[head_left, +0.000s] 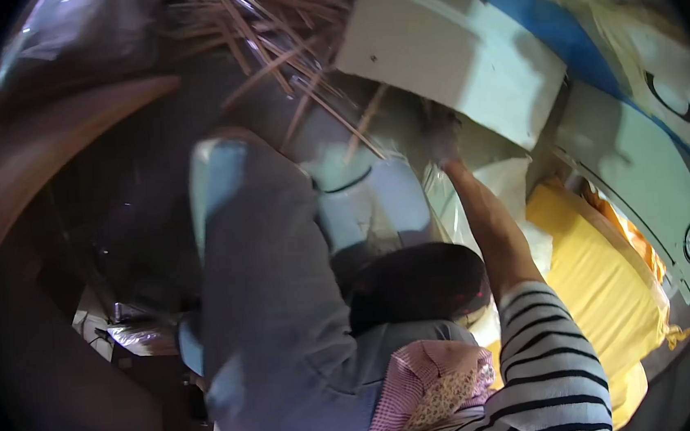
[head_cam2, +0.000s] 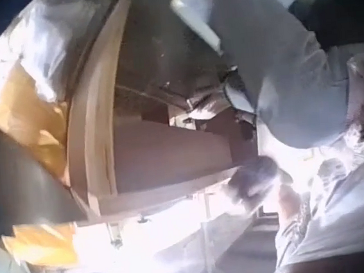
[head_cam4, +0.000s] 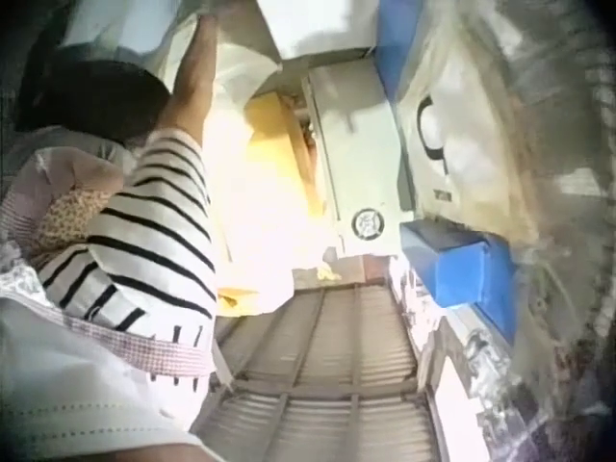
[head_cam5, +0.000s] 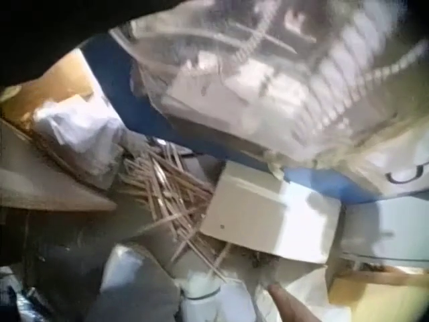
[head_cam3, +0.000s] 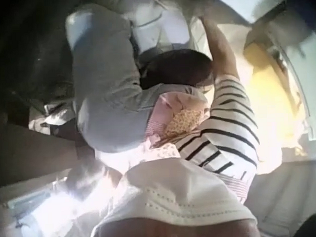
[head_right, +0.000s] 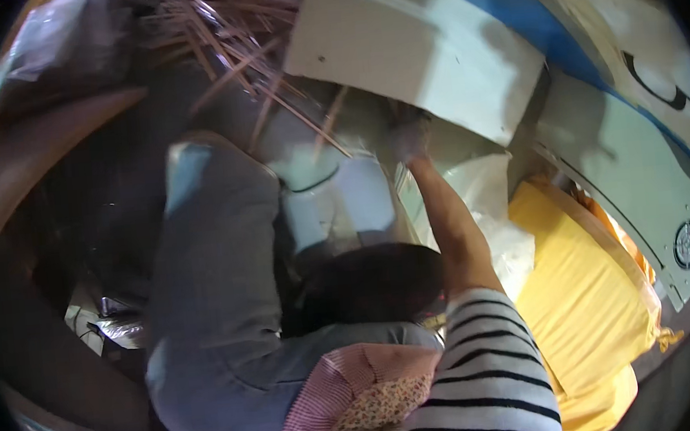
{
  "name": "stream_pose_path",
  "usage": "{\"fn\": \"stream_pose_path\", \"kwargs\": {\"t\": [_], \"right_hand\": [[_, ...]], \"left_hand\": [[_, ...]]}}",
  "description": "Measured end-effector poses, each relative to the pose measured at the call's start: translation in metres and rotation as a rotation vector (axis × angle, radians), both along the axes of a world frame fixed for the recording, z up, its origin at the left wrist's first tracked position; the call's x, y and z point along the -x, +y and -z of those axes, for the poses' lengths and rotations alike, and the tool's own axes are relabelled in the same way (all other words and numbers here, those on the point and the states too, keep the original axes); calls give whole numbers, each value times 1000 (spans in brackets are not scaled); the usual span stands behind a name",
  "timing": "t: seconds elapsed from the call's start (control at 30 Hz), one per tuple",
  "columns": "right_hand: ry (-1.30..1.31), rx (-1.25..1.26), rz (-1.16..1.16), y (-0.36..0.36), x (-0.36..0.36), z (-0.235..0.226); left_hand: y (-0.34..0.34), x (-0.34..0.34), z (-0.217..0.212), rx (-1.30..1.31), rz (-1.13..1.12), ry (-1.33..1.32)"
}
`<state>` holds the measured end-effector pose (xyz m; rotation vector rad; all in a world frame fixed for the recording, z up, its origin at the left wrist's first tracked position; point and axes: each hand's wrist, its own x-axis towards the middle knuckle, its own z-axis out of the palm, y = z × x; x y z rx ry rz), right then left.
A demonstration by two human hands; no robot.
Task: Arranging and sorting wooden sticks into bundles on a machine tray on a production floor.
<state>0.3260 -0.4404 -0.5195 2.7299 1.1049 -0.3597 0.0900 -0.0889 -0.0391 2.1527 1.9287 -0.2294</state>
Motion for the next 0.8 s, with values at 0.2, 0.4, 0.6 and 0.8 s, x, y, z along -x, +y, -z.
{"fn": "stream_pose_path", "kwargs": {"t": [0.2,0.4,0.6,0.8], "right_hand": [[449,-242,532,94,34,-120],[727,-69,295,70,47,-168],[564,-229,253,149,44,-151],[823,-711,156,275,34,-153]], "left_hand": [[70,-64,180,487,54,-725],[101,-104,313,509,641,-353],[100,-80,399,352,654,10],[93,-80,403,441,736,-211]]}}
